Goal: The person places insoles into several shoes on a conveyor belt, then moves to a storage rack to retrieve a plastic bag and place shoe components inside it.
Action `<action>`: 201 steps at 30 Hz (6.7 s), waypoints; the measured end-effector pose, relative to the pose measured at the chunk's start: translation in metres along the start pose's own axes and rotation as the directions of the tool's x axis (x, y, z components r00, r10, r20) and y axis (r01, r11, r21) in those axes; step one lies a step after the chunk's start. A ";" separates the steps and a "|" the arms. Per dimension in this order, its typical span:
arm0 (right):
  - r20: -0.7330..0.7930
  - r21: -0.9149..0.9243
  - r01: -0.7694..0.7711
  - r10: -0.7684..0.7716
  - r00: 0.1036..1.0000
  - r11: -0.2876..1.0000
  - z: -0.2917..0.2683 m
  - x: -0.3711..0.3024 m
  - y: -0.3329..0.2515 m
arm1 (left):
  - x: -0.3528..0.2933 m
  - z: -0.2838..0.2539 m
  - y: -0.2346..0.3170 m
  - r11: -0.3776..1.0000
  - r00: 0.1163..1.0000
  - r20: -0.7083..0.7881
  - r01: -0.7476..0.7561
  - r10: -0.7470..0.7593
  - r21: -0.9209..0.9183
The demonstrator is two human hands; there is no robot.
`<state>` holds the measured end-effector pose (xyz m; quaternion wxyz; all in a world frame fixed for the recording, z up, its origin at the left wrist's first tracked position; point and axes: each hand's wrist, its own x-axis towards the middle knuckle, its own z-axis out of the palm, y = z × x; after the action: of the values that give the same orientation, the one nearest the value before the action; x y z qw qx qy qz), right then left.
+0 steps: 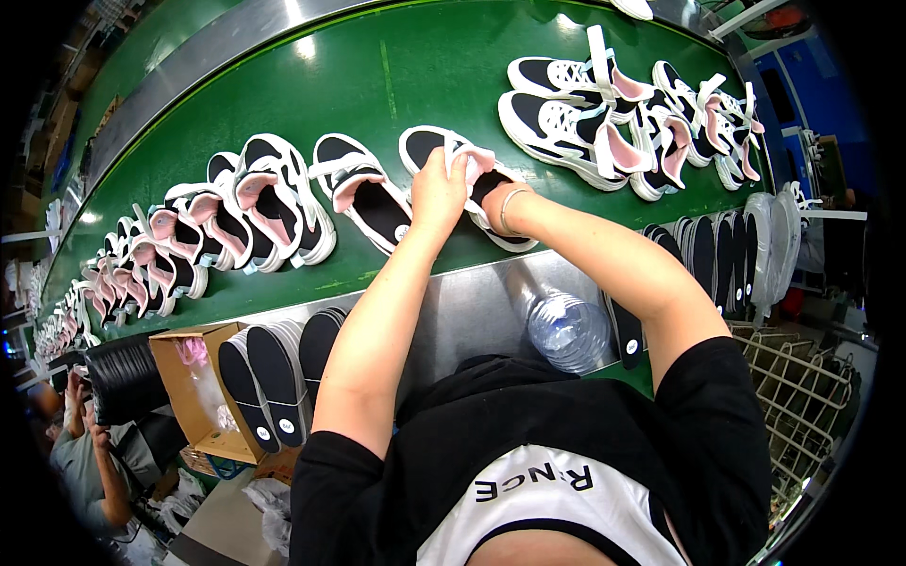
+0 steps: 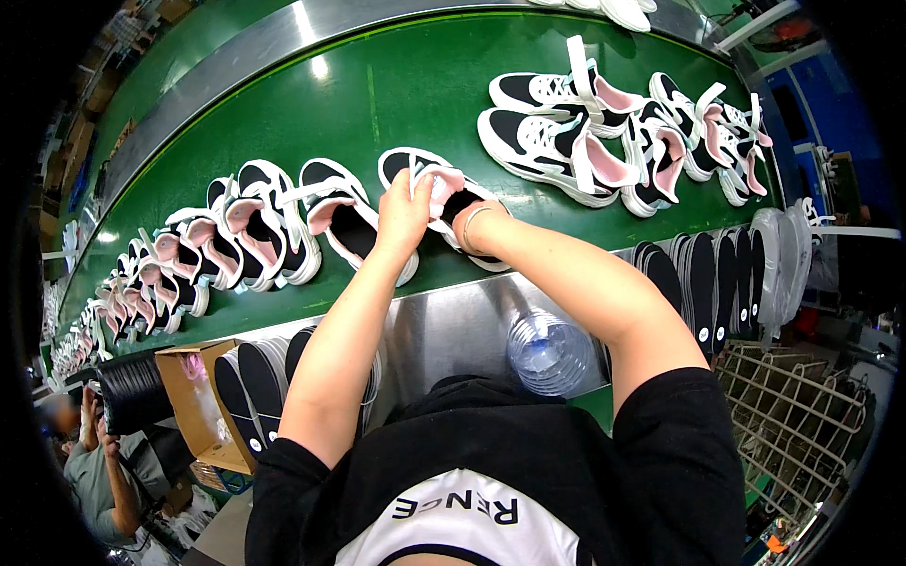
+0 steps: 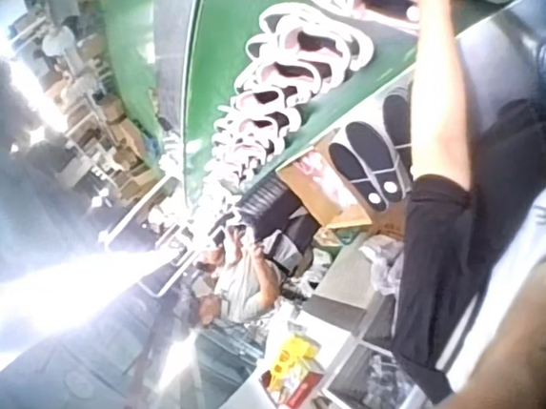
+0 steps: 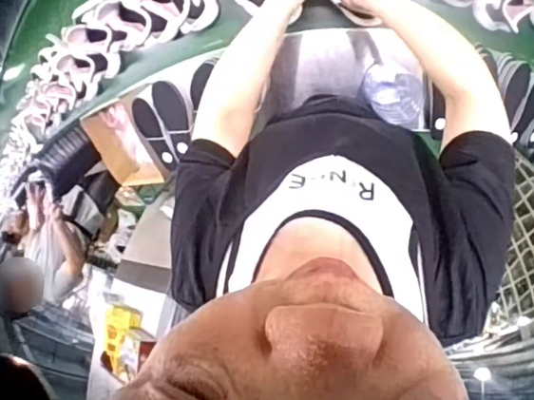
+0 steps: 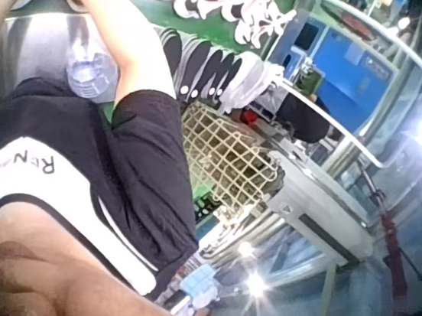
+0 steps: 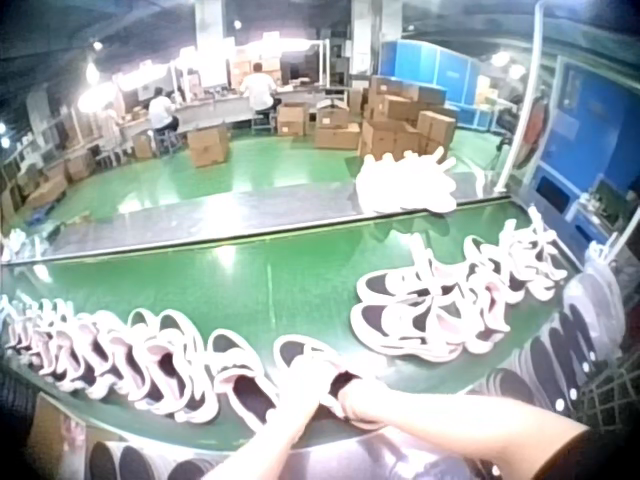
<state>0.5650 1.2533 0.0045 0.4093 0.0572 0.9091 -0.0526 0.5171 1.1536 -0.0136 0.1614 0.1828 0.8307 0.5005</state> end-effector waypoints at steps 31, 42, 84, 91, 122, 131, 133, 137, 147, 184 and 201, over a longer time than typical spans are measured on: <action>0.252 -0.121 0.248 -0.212 0.944 0.961 0.015 -0.030 0.027 | 0.002 0.003 -0.002 0.998 1.000 0.005 -0.028 0.028 0.053; -0.871 0.010 0.293 -0.135 0.472 0.956 0.004 -0.020 0.028 | 0.012 0.003 -0.001 0.738 0.888 0.298 0.457 -0.350 -0.497; -0.664 0.129 -0.271 0.286 0.691 0.954 0.018 0.010 0.245 | -0.024 -0.008 -0.001 0.471 0.803 0.438 -0.593 0.404 0.653; -0.557 0.095 -0.236 0.248 0.793 0.967 0.002 -0.018 0.195 | -0.019 -0.005 -0.011 0.355 0.738 0.500 -0.664 0.453 0.658; -0.352 0.682 -0.321 0.679 0.644 0.658 0.211 -0.220 0.165 | 0.018 0.162 0.039 0.971 0.968 -0.096 -0.236 0.231 -0.048; -0.842 0.131 0.143 0.035 0.538 0.981 0.068 -0.185 0.165 | 0.045 0.152 0.044 0.990 0.988 -0.152 -0.040 0.019 -0.135; -0.776 -0.097 0.070 -0.120 0.619 0.993 0.054 -0.161 0.165 | 0.036 0.148 0.054 0.993 0.992 -0.128 -0.008 -0.006 -0.115; -0.541 -0.161 0.010 -0.097 0.836 0.987 0.041 -0.097 0.145 | 0.023 0.142 0.053 0.998 0.991 -0.136 0.004 -0.013 -0.066; -0.660 0.124 0.100 0.006 0.751 0.987 0.056 -0.084 0.149 | 0.017 0.139 0.061 0.981 0.988 -0.045 0.142 -0.149 -0.133; 0.200 -0.369 0.155 -0.084 0.976 0.916 -0.011 -0.043 0.118 | 0.007 0.139 0.042 0.992 1.000 -0.012 -0.005 0.003 -0.125; 0.088 -0.027 0.108 -0.106 0.990 0.994 0.019 -0.065 0.144 | 0.007 0.145 0.041 0.993 0.994 -0.040 -0.107 0.105 -0.048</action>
<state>0.6435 1.3890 0.0335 0.4459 -0.0005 0.8929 -0.0626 0.5816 1.2866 -0.0425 0.1236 0.2132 0.8098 0.5324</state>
